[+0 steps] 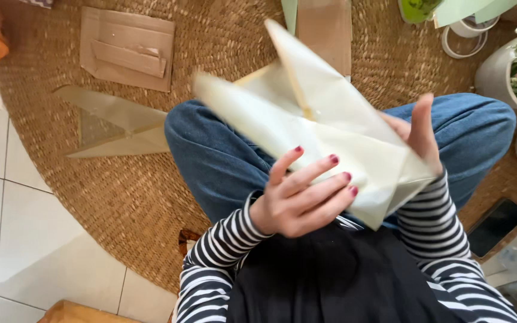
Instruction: The person wraps a flower bouquet by folding and taping layers of decorative paper and cardstock around the base, then tucks it into a finished arrangement.
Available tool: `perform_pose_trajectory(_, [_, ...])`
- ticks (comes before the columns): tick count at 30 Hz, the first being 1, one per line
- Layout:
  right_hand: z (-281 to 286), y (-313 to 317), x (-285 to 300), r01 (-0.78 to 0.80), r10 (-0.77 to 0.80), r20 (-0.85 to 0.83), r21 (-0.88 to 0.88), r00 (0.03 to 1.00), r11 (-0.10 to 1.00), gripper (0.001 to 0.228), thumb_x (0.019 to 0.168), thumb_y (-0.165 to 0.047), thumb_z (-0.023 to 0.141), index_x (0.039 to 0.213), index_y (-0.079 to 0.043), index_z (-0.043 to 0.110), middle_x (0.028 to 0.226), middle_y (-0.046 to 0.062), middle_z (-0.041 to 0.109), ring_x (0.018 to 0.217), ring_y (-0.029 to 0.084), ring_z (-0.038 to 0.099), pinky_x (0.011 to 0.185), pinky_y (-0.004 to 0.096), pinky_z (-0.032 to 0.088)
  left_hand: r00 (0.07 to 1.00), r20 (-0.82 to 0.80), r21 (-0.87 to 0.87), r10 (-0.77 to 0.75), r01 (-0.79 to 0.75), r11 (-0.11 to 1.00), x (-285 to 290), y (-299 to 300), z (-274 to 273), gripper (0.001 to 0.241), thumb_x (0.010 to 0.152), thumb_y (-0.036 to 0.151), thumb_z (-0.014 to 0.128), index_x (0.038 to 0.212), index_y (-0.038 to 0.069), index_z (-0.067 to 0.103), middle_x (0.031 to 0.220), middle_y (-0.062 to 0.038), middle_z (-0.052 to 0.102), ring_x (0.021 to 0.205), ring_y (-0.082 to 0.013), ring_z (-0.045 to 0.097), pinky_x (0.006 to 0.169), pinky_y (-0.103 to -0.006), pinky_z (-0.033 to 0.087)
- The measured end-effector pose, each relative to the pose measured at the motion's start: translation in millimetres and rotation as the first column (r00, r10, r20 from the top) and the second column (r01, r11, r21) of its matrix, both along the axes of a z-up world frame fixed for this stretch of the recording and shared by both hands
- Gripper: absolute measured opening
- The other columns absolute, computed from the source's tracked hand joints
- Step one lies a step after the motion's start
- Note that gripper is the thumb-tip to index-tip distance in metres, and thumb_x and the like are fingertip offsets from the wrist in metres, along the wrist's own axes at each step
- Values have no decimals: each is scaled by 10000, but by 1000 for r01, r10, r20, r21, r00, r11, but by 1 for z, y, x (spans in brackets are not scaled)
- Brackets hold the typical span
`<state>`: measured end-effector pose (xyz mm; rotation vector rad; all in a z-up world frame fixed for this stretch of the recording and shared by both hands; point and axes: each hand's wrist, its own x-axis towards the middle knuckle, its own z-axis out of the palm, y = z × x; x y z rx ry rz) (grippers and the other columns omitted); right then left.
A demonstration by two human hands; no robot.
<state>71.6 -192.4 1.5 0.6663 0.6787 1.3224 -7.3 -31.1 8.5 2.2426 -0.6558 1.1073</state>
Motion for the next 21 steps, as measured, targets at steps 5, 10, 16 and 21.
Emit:
perform_pose_trajectory(5, [-97,-49,62,413,513,799,-601,314,684,429,848,-59,407,1232,77,541,1010,208,664,799,316,655,688,428,551,981,-191,33,39,-33,999,-3,-13,-34,49,977,127,622,993,139,667,1113,-13,675,1122,-281,632,1031,-591,315])
perform_pose_trajectory(10, [-138,-53,58,559,487,841,-528,236,639,199,936,-97,513,1081,25,573,900,168,680,736,275,713,639,421,592,980,-61,-155,188,-196,968,4,-30,-52,118,920,84,621,838,160,659,985,-24,706,1019,-248,682,1024,-606,375])
perform_pose_trajectory(16, [-141,-52,59,575,527,818,-552,231,604,172,925,-70,537,1064,19,584,921,175,684,795,289,724,649,452,601,974,-134,-161,181,-201,966,2,-33,-64,115,930,103,608,847,160,664,1040,-31,700,1059,-259,663,1039,-612,357])
perform_pose_trajectory(21, [-135,-49,60,591,539,814,-550,218,591,147,931,-62,541,1053,3,589,915,158,691,805,267,727,638,405,604,972,-169,-169,161,-189,967,1,-35,-70,143,946,96,580,848,158,665,1057,-45,694,1077,-273,653,1032,-621,360])
